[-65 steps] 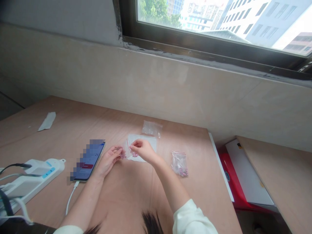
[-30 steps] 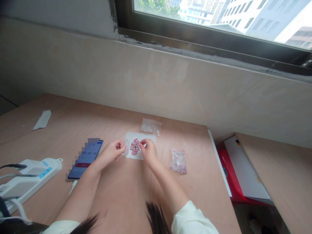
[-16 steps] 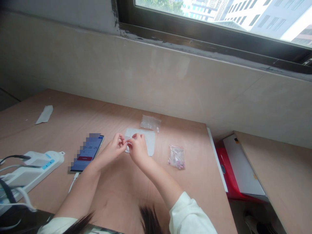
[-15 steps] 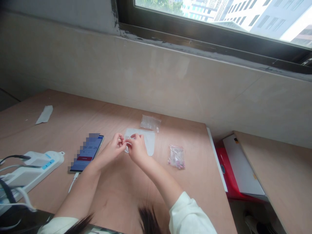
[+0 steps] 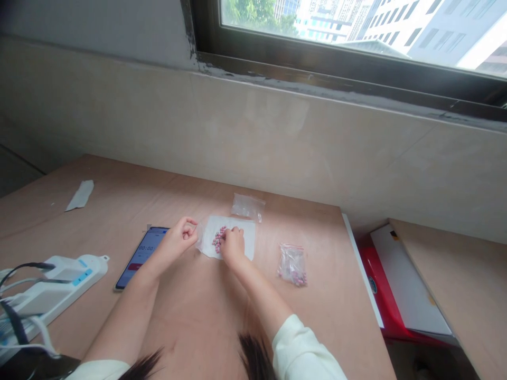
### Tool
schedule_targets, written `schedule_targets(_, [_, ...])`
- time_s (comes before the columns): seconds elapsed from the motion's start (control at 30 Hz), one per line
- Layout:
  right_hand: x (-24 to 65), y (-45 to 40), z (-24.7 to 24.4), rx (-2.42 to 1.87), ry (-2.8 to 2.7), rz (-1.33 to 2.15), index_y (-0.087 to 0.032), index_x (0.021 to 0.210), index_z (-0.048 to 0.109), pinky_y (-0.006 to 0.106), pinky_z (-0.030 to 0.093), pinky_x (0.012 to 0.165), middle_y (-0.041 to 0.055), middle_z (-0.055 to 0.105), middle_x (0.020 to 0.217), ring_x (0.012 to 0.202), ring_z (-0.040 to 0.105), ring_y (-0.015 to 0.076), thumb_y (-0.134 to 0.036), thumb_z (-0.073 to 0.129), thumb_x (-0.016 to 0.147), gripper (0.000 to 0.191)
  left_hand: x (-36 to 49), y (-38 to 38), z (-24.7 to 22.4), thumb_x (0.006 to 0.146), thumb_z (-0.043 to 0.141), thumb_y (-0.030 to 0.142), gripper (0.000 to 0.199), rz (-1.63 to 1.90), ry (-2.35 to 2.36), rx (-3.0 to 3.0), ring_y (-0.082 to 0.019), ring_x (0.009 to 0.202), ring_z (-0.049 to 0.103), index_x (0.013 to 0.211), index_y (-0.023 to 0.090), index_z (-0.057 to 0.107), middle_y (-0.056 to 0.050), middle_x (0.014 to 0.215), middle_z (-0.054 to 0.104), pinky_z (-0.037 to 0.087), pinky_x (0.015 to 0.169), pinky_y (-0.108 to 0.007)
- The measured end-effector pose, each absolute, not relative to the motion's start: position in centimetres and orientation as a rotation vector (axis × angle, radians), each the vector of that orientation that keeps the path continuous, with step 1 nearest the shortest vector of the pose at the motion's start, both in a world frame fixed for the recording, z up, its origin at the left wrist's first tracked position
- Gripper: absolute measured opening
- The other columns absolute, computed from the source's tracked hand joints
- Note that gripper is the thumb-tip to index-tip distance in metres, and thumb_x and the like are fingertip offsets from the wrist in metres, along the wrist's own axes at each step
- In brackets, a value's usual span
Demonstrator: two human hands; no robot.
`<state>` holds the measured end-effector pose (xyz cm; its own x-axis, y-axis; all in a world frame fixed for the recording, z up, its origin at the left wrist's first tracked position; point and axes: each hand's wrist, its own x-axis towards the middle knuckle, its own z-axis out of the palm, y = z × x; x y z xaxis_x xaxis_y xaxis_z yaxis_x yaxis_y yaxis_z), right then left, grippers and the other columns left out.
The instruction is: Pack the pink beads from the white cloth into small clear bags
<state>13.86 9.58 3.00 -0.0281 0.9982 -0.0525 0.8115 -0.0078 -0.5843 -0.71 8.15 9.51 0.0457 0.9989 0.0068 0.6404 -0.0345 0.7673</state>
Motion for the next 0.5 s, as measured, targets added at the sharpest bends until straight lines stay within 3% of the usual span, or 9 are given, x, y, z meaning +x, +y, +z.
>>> schedule_targets(0.33, [14.2,8.0,7.5,-1.556,-1.688,0.666,-0.019,0.071,0.061,0.03,0.035,0.071,0.0038,0.052,0.072,0.079,0.044,0.0178,-0.019,0.053,0.07,0.009,0.4,7.4,8.7,0.069,0.044,0.024,0.012,0.699,1.608,1.747,-0.009,0.047,0.043,0.08,0.021,0.043,0.009,0.051,0.04,0.031,0.048,-0.019])
schedule_targets(0.5, [13.2,6.6,8.7,-1.556,-1.822,0.657,-0.019,0.071,0.064,0.03,0.036,0.069,0.0061,0.049,0.074,0.079,0.04,0.0189,-0.016,0.053,0.07,0.011,1.0,6.4,8.7,0.072,0.04,0.022,0.014,0.751,1.518,1.731,-0.01,0.048,0.045,0.086,0.02,0.043,0.007,0.053,0.043,0.033,0.047,-0.019])
